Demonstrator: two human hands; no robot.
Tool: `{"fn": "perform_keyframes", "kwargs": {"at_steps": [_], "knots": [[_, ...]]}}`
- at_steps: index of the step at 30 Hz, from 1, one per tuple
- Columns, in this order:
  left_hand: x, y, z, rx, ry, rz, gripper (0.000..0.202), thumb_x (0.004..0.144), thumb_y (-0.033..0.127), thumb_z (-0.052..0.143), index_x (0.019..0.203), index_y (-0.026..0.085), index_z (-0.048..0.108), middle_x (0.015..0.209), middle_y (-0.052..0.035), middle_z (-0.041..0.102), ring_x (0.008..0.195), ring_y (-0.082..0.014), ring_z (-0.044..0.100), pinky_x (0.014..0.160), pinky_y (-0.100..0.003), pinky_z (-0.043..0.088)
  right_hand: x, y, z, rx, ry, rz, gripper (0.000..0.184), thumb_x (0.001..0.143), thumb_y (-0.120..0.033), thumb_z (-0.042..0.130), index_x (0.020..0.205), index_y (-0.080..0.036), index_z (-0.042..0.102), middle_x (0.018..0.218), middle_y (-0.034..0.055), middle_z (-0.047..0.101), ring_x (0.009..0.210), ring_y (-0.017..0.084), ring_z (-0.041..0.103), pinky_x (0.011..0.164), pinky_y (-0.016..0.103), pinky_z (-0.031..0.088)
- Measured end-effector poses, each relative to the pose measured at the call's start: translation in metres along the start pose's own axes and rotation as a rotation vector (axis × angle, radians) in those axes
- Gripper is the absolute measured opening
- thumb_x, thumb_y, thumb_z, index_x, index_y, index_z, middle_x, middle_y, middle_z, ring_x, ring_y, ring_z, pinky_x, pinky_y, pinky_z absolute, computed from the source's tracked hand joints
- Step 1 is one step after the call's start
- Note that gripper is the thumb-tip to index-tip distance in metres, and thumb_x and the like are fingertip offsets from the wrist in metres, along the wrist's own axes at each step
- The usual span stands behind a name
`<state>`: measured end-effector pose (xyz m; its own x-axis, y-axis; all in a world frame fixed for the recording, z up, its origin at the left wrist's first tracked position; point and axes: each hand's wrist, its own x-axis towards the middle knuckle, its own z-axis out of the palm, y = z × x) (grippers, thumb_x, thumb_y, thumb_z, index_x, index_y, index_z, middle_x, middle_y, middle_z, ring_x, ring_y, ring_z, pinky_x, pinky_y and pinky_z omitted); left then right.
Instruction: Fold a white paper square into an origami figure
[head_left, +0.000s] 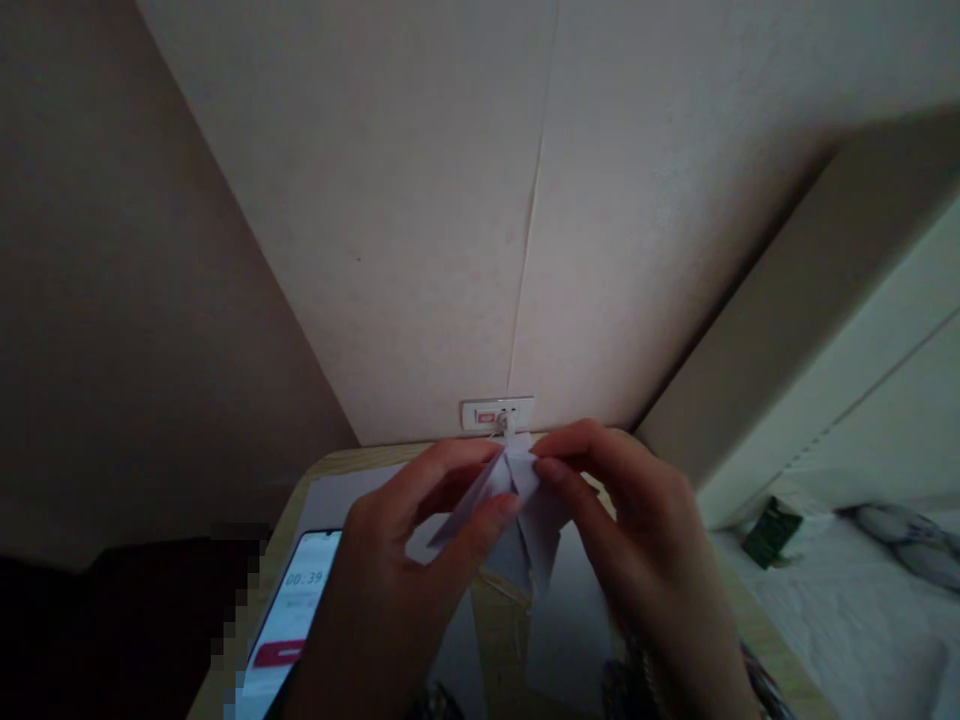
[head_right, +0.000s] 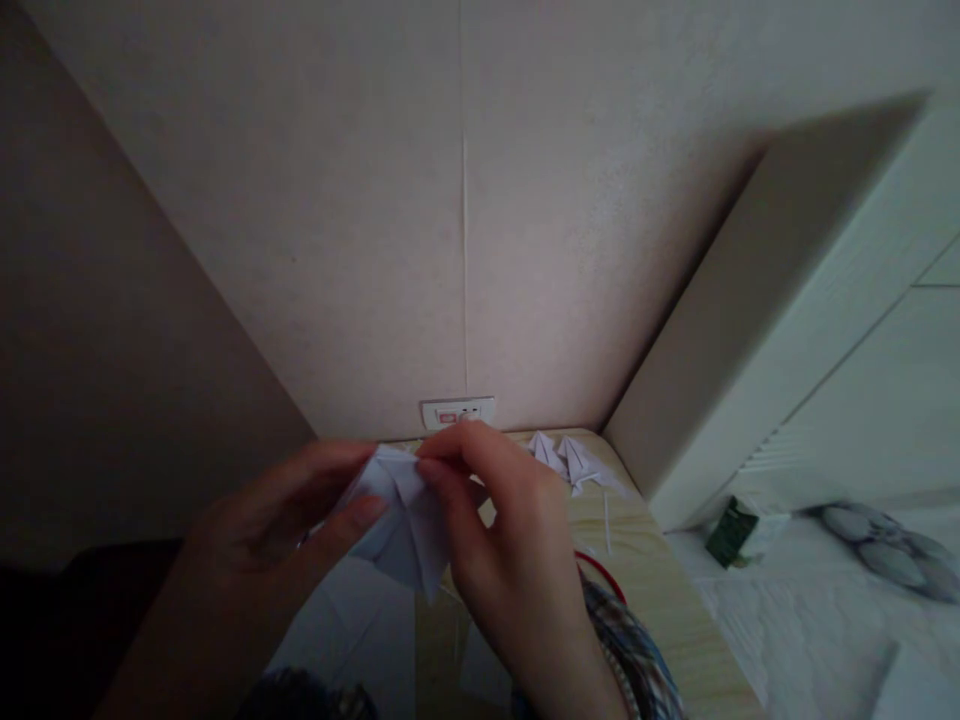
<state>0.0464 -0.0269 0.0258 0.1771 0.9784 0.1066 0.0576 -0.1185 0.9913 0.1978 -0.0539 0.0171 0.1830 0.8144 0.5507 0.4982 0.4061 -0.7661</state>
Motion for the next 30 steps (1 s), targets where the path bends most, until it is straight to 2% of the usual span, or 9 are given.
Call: {"fn": "perform_keyframes", "kwargs": {"at_steps": [3,7,9,15,20,25,30], "knots": [[-0.0001,-0.0012,-0.0013,-0.016,0.022,0.003,0.001,0.082,0.03,0.08,0.083,0.03,0.081,0.087,0.0043,0.083,0.076,-0.0154,0.073,0.064,-0.021,0.054,-0.0003,-0.002,-0.0014,-0.045,-0.027,-0.044,0.019,0.091,-0.011,0.064,0.077,-0.021,0.07,0.07,-0.003,0.073,0.065,0.012,0.067,0.059,0.02,0.05],[0.002,-0.0025,-0.0024,-0.034,0.024,0.118,0.011,0.084,0.022,0.078,0.08,0.031,0.081,0.085,0.0075,0.083,0.076,-0.0129,0.073,0.073,-0.02,0.056,-0.0021,-0.0029,-0.0019,-0.025,-0.049,-0.083,0.022,0.093,-0.01,0.063,0.077,-0.022,0.071,0.072,-0.003,0.074,0.067,0.013,0.067,0.061,0.021,0.05],[0.0031,-0.0025,-0.0019,-0.058,0.029,0.134,0.017,0.082,0.016,0.077,0.077,0.032,0.081,0.079,0.0097,0.081,0.075,-0.0113,0.073,0.072,-0.018,0.055,-0.0022,-0.0026,-0.002,-0.009,-0.053,-0.089,0.022,0.092,-0.009,0.064,0.076,-0.023,0.072,0.072,-0.0035,0.074,0.067,0.012,0.068,0.061,0.021,0.051],[0.0029,-0.0008,0.0017,-0.178,0.046,0.116,0.019,0.078,0.013,0.075,0.069,0.029,0.078,0.067,0.0105,0.075,0.066,-0.0099,0.07,0.066,-0.016,0.054,-0.0022,-0.0042,-0.0019,0.053,-0.063,-0.052,0.021,0.091,-0.009,0.067,0.08,-0.025,0.075,0.071,-0.0058,0.074,0.066,0.011,0.068,0.06,0.018,0.051],[0.0019,0.0007,0.0028,-0.21,0.071,0.06,0.017,0.077,0.014,0.077,0.067,0.027,0.077,0.063,0.0084,0.072,0.066,-0.0126,0.072,0.067,-0.02,0.056,-0.0033,-0.0075,-0.0024,0.047,-0.072,-0.008,0.015,0.093,-0.02,0.07,0.079,-0.022,0.074,0.07,-0.0043,0.074,0.064,0.012,0.068,0.058,0.019,0.051],[0.0029,0.0,0.0023,-0.163,0.097,0.093,0.017,0.078,0.015,0.078,0.068,0.028,0.078,0.063,0.0085,0.073,0.066,-0.0125,0.071,0.068,-0.021,0.056,-0.0032,-0.0063,-0.0021,-0.006,-0.058,-0.017,0.025,0.092,-0.023,0.071,0.067,-0.02,0.069,0.061,-0.0051,0.067,0.057,0.01,0.062,0.054,0.018,0.046],[0.0057,-0.0043,0.0016,-0.18,0.071,0.11,0.019,0.075,0.012,0.078,0.067,0.029,0.078,0.064,0.0111,0.075,0.066,-0.0099,0.071,0.067,-0.017,0.054,-0.0034,-0.0039,0.0001,0.032,-0.056,0.016,0.026,0.093,-0.023,0.069,0.068,-0.021,0.068,0.062,-0.0055,0.066,0.058,0.01,0.06,0.054,0.019,0.045]]}}
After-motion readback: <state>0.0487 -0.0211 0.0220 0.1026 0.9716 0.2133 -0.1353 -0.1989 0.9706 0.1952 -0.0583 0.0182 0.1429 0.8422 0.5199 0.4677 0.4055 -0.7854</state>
